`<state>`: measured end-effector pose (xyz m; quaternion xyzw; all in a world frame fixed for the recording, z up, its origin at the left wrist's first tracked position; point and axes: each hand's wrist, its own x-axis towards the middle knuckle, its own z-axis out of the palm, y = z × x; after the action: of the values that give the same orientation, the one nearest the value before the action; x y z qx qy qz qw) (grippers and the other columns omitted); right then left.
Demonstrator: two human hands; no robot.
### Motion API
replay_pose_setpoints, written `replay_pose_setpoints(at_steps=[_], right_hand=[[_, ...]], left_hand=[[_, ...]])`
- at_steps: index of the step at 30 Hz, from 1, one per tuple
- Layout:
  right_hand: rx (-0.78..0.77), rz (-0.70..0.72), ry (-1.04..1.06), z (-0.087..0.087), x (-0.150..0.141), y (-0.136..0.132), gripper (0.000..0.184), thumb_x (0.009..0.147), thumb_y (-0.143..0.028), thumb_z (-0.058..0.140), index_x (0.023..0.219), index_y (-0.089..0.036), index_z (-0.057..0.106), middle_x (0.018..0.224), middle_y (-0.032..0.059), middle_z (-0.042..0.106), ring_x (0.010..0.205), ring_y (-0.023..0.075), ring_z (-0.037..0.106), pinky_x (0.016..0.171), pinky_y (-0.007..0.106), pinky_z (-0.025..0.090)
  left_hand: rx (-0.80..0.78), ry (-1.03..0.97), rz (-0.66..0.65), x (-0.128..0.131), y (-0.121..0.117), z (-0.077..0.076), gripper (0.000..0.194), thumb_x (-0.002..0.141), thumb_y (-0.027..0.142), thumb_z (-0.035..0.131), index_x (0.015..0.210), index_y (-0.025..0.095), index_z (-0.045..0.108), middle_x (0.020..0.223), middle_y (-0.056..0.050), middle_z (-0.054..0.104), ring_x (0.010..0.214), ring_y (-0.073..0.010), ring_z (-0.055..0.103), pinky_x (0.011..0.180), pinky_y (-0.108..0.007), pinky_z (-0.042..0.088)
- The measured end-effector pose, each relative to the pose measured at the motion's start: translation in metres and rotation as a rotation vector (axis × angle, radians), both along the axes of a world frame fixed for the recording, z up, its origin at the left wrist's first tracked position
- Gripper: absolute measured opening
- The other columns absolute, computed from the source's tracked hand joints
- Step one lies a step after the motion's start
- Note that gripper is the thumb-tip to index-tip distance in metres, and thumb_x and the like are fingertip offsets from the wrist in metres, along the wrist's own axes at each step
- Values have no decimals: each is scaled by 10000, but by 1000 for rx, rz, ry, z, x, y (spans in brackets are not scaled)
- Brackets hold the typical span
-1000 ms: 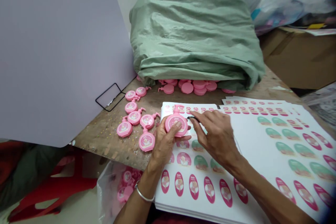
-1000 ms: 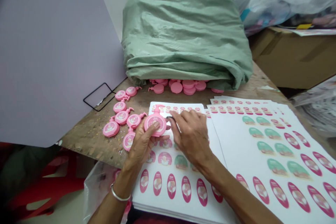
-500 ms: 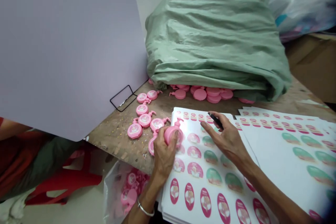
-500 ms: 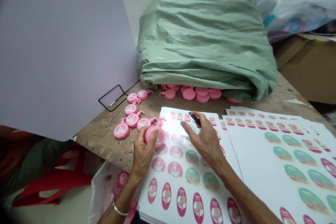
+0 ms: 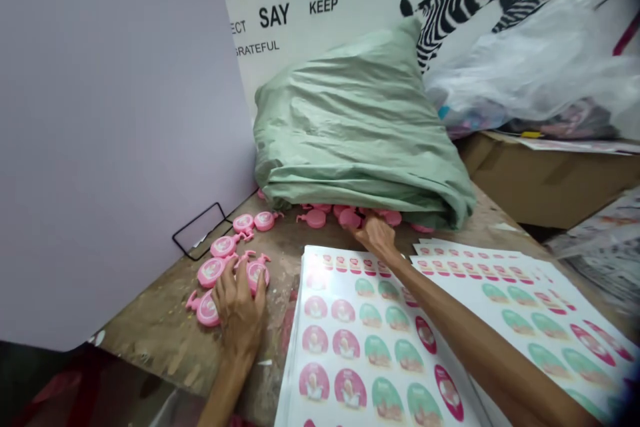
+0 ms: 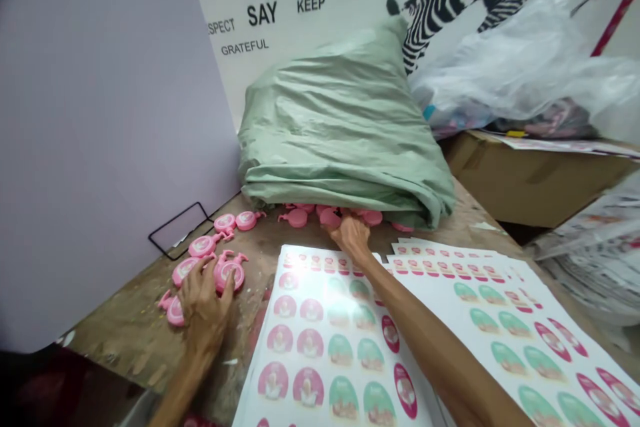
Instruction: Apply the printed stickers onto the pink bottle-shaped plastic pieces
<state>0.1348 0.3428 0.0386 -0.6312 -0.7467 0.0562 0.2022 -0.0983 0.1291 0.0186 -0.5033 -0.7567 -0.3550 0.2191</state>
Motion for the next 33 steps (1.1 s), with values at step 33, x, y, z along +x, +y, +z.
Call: replay_pose_setpoints(at_steps=[33], right_hand=[[19,410,91,-10,-9,-126,120,908,-254,491,888,-204,598,882,58,695,848,211,556,776,334,302]], left_hand=[[-5,-1800,-454,82,-5,27,468,693,396,788,1022,134,583,889,-84,689,646,-180,698,548,-270,587]])
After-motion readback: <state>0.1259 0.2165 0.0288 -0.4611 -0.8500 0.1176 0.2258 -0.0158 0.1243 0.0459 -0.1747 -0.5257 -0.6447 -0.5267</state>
